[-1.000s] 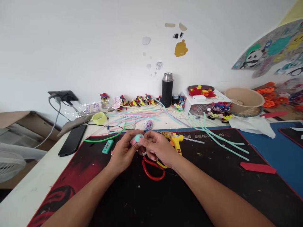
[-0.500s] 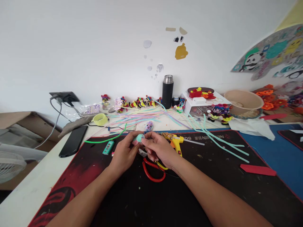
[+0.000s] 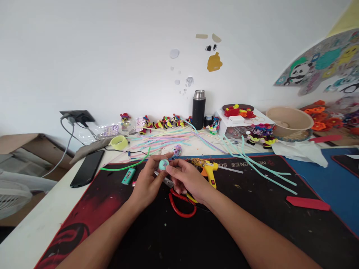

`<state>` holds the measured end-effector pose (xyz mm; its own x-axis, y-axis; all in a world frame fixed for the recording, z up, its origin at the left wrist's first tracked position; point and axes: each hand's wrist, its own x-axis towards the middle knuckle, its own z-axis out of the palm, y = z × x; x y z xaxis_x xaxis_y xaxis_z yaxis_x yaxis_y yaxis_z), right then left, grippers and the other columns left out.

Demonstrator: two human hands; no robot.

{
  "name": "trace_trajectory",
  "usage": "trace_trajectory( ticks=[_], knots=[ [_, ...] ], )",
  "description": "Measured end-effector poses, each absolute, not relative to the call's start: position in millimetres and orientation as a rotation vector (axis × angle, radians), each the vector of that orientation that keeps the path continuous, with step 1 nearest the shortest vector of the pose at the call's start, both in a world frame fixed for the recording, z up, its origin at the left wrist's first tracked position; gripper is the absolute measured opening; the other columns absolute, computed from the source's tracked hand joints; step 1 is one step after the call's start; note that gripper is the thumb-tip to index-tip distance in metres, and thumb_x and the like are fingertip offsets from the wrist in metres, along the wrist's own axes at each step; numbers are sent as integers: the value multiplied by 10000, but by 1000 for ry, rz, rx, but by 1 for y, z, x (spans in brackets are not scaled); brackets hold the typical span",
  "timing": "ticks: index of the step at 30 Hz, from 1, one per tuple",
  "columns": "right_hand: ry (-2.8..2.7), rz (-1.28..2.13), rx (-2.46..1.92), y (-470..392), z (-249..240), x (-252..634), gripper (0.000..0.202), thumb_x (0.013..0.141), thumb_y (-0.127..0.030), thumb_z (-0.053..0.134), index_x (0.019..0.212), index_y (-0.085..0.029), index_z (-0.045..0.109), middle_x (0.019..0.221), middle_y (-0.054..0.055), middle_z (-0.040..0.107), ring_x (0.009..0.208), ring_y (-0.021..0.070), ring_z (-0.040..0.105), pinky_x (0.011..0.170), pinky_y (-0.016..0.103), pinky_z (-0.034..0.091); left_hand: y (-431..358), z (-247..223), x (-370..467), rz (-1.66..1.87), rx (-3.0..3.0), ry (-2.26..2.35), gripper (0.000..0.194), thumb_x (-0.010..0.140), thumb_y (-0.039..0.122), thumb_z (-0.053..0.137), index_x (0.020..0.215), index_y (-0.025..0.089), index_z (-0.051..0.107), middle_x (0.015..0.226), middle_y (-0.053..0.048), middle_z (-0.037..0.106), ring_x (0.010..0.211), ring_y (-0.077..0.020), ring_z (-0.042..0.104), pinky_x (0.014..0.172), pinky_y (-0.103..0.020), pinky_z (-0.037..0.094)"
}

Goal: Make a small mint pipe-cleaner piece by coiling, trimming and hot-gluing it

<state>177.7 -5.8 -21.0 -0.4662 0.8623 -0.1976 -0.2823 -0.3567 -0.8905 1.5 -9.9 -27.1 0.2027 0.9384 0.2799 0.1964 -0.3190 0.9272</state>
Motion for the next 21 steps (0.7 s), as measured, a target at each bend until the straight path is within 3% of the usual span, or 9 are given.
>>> trace_trajectory(
  ticks=[8,12,18,21],
  knots=[
    [-1072,1985,-785,-8,-18,179,512,887,-644,738,1142,-208,651,645,-59,632,393,71,546,342,187,232,-9,-15,6,1170,1222,812,274,960,444,723,1135,285,584,1438,-95,701,1387,-322,588,1136,-519,442],
    [-1044,2003,-754,-8,-19,179,492,849,-633,790,1044,-215,620,633,-68,626,391,67,532,345,189,219,-9,-17,7,1121,1212,828,301,951,471,728,1158,280,625,1494,-103,665,1403,-340,565,1109,-516,464],
    [-1049,1990,-769,-8,-20,178,532,797,-665,817,928,-205,583,566,-83,578,370,63,493,340,184,214,-7,-22,5,1120,1289,910,373,948,501,728,1239,266,710,1490,-92,669,1440,-325,528,1221,-488,356],
    [-1043,1954,-795,-8,-19,177,548,773,-672,833,911,-206,580,538,-96,545,360,63,473,340,181,219,-8,-19,4,1095,1274,917,416,928,505,749,1262,256,739,1480,-102,672,1430,-347,536,1214,-494,369]
  ],
)
